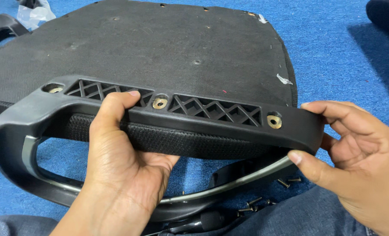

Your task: The person sits on the floor and attaches a black plastic frame to a black cushioned seat using a screwdriver and screws. They align the frame, insert screws, and tighten them to secure the parts together.

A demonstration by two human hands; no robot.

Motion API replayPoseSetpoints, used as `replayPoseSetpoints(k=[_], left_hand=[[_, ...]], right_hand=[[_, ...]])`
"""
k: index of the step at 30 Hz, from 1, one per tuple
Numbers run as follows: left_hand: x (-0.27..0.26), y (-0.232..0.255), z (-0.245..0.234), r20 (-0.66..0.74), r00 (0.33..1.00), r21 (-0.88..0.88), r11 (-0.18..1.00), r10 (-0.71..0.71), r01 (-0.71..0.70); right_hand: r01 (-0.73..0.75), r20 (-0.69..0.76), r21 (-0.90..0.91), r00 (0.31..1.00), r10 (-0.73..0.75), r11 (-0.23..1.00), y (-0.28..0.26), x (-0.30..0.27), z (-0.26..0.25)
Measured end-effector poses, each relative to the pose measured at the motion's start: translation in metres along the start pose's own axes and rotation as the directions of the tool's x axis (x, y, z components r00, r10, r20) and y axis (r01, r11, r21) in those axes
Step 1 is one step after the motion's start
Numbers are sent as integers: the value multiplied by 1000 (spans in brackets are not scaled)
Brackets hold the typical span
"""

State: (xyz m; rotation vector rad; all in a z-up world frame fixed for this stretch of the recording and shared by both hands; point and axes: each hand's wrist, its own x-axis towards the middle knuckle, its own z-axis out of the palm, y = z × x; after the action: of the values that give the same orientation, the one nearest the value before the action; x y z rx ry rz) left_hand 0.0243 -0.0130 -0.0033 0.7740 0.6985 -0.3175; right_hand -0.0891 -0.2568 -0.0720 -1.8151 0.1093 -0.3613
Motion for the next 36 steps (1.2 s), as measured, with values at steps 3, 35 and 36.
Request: replayPoseSetpoints(k=[3,35,36], left_hand=[[3,-2,-2,83,996,-2,999,41,-41],[5,-7,-16,-24,997,26,997,78,-78],[6,-7,-15,-37,997,16,997,70,-70]], right_hand=[[1,-12,50,1000,0,999,0,0,1],[-10,17,-186,1000,13,982,44,0,-13],[-23,14,-166,1000,26,986,43,1,-13]])
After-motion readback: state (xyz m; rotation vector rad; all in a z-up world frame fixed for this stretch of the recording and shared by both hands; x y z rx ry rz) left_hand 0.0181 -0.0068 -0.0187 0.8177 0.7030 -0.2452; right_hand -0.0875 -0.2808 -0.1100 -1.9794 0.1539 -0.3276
